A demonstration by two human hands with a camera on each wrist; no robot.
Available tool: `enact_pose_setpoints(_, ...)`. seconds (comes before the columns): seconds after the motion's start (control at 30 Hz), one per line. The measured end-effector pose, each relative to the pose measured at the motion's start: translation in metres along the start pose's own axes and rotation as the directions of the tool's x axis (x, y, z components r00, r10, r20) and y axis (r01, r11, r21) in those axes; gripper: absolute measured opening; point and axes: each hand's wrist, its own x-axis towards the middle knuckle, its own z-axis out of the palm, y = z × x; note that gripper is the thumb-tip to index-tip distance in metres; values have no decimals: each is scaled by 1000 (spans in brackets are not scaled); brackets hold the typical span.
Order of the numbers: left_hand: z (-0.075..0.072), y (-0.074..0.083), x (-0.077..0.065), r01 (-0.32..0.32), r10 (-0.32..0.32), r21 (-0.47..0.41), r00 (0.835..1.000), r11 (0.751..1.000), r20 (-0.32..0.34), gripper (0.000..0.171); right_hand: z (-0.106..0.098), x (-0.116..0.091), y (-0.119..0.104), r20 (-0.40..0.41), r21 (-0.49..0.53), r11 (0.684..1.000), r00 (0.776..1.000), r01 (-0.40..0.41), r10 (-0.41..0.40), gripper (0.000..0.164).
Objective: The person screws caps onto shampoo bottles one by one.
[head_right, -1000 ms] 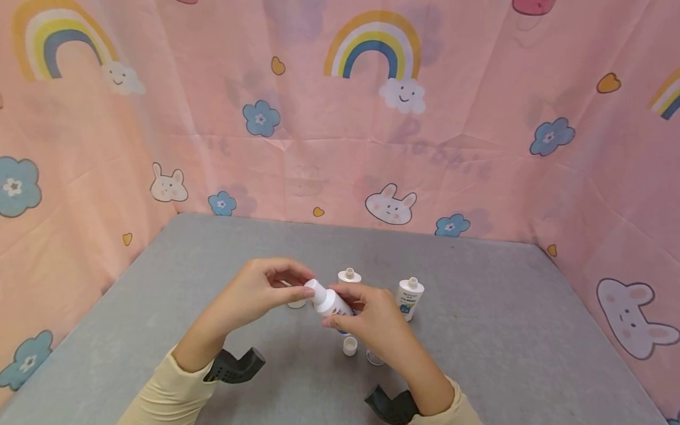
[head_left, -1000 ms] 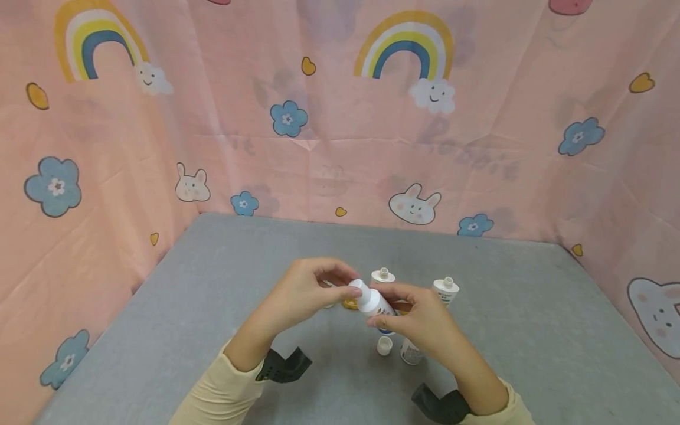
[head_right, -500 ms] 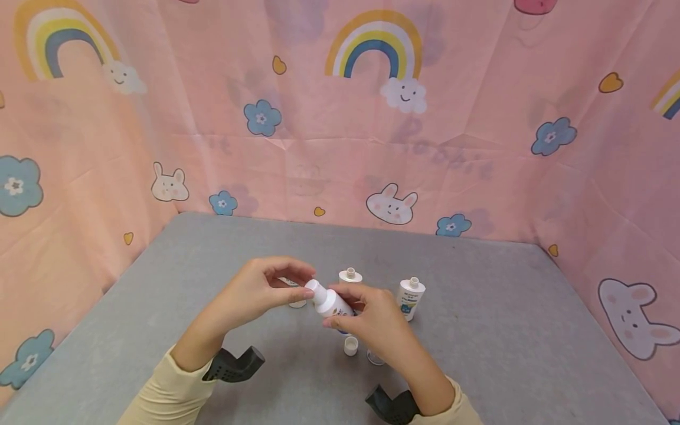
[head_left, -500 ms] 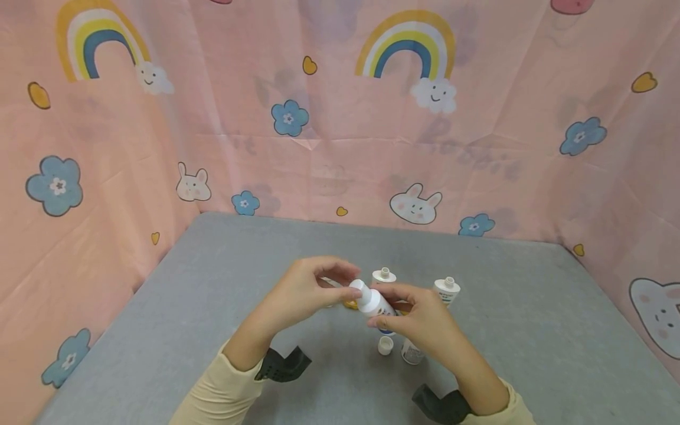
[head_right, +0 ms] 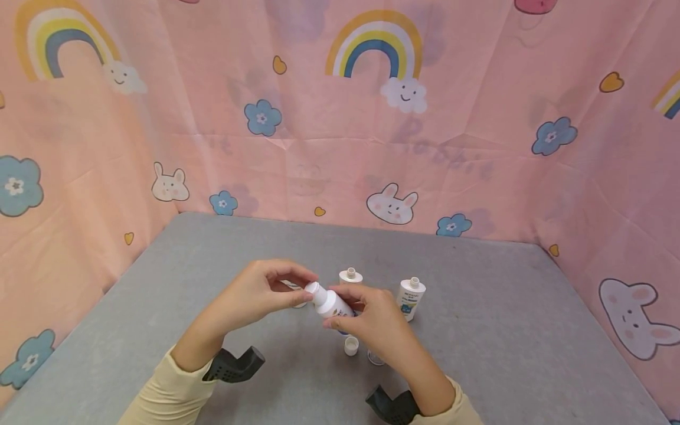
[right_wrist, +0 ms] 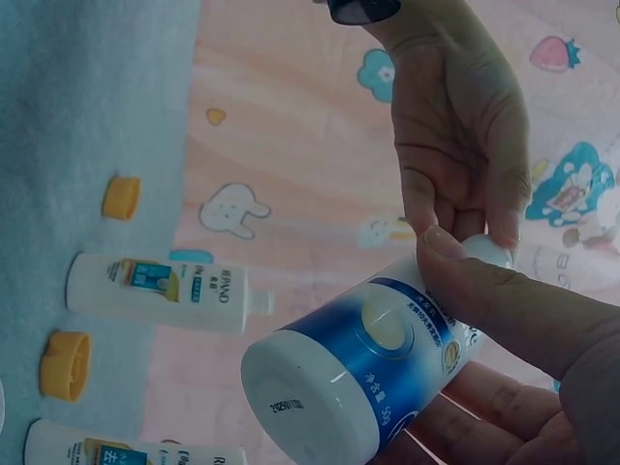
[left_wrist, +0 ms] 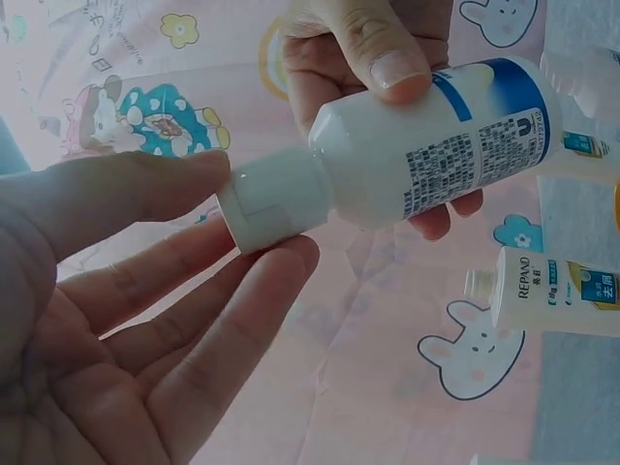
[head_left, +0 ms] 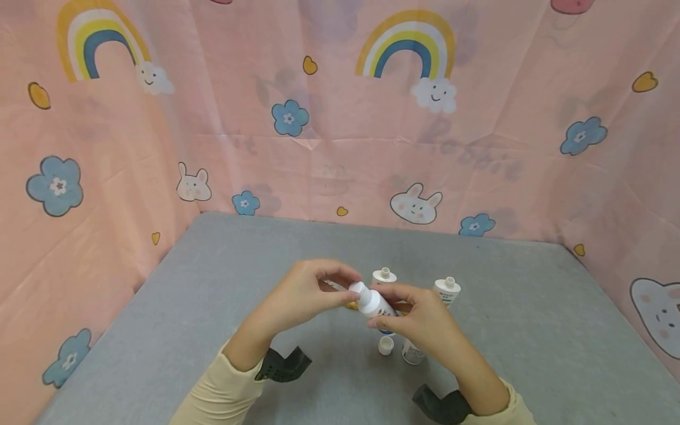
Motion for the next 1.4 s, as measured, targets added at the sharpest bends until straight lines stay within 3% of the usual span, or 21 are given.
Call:
enact_pose_setpoints(0.13,0,0,0,14,-14,-3,1000,1000,-21,32,0,0,0,0,-1,1000,1000,4,-4,42)
enact_pose_setpoints(0.27,0,0,1,28,-27,25,999,999,-32,25,0,0,0,-3,-1,1000,1000,4,-4,42)
enact_pose_setpoints(0.43,0,0,1,22,-22,45,1000,999,-7,19,0,0,-1,-3,-12,1000,1000,6,-6,41)
enact_pose_setpoints(0.63,0,1,0,21,-21,11,999,1000,33,28,-1,-1,0,9,-14,1000,1000,21,-20,41)
enact_pose_setpoints(0.8,0,2,0,43,-43,21,999,999,-6,35,-1,-1,0,8,-12,1000,1000,25,-25,42)
enact_pose_setpoints(0.97,0,2,1,50,-48,59,998,997,-32,24,0,0,1,10,-12,999,999,34,-34,41)
enact_pose_setpoints(1.1,1,1,1,37,-36,57,999,998,-13,18,0,0,1,9,-18,999,999,41,-41,41)
enact_pose_setpoints(1.27,0,1,-1,14,-15,28,1000,1000,25,23,-1,0,1,12,-24,999,999,41,-41,41)
enact_pose_setpoints(1.4,-1,0,0,23,-23,27,1000,999,10,28,-1,0,0,19,-17,999,999,37,-37,42)
